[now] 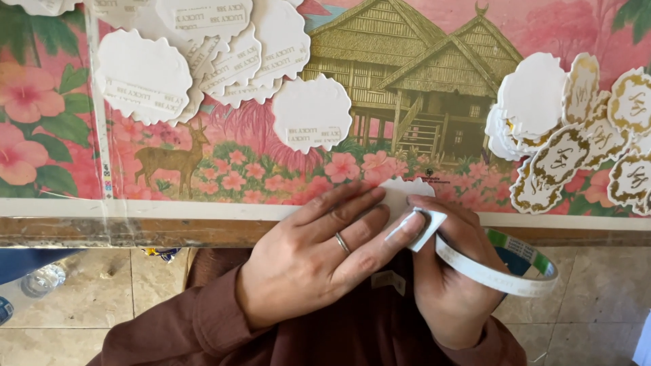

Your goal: The person applies double-sided tape to the back of small, white, scalloped-edge paper cutouts. They pick up a cutout, apply a strip of tape, and place it on the table, repeating the process.

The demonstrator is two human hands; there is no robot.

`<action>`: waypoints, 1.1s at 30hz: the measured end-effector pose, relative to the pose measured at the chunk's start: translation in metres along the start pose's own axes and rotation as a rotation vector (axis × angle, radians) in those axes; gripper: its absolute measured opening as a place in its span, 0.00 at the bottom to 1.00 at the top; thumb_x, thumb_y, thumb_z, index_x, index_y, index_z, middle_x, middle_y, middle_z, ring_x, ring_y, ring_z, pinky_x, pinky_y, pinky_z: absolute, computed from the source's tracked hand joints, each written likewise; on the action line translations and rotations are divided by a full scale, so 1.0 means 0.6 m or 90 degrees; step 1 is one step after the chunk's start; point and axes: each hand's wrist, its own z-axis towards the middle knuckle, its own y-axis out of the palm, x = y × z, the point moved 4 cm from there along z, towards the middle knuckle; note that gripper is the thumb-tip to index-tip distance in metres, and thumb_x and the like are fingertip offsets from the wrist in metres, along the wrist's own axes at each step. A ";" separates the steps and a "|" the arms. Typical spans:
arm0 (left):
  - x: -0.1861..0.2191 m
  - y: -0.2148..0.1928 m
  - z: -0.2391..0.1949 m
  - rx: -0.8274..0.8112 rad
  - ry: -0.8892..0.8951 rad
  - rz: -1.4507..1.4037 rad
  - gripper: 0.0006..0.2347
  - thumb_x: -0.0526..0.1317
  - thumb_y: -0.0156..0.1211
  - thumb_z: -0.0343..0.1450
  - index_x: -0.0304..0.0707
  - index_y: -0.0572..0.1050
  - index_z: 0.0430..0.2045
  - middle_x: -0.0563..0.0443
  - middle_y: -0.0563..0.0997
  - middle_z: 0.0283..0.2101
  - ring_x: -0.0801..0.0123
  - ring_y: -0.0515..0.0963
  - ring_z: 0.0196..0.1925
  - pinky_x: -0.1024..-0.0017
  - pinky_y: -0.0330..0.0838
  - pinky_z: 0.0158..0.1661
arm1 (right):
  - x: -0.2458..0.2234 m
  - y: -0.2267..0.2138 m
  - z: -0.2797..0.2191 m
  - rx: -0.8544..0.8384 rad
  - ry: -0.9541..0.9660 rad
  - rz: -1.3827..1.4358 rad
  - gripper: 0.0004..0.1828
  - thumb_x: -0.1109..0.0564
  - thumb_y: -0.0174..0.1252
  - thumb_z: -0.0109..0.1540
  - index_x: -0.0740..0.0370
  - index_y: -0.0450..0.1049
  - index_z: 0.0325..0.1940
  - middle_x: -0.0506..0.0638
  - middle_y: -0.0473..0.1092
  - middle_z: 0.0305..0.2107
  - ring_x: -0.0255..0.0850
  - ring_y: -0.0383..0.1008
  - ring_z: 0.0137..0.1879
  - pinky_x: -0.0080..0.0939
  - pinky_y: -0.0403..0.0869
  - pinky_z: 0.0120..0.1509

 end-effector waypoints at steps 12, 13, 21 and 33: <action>0.010 0.004 -0.004 0.012 0.023 0.094 0.13 0.36 0.42 0.77 0.47 0.68 0.55 0.57 0.79 0.38 0.60 0.79 0.53 0.56 0.70 0.54 | 0.017 -0.018 -0.006 0.015 -0.167 -0.152 0.06 0.64 0.55 0.63 0.72 0.72 0.40 0.61 0.73 0.37 0.56 0.73 0.45 0.53 0.73 0.54; 0.014 0.004 -0.006 0.012 0.020 0.098 0.13 0.36 0.42 0.77 0.47 0.68 0.55 0.57 0.79 0.38 0.60 0.79 0.53 0.56 0.70 0.54 | 0.022 -0.017 -0.008 0.015 -0.170 -0.149 0.06 0.64 0.55 0.63 0.72 0.72 0.40 0.61 0.73 0.37 0.56 0.73 0.45 0.53 0.73 0.54; 0.019 0.008 -0.002 0.028 0.017 0.132 0.12 0.38 0.42 0.77 0.39 0.71 0.51 0.57 0.79 0.39 0.60 0.80 0.53 0.63 0.72 0.50 | 0.033 -0.007 -0.011 0.047 -0.196 -0.157 0.04 0.69 0.58 0.62 0.68 0.72 0.40 0.59 0.69 0.35 0.54 0.71 0.41 0.54 0.72 0.51; 0.035 0.010 0.006 0.024 0.005 0.209 0.10 0.38 0.48 0.76 0.41 0.72 0.50 0.57 0.76 0.35 0.60 0.81 0.52 0.66 0.72 0.50 | 0.021 -0.016 0.008 -0.072 -0.163 -0.168 0.05 0.69 0.52 0.61 0.68 0.70 0.41 0.59 0.70 0.39 0.53 0.71 0.47 0.50 0.67 0.54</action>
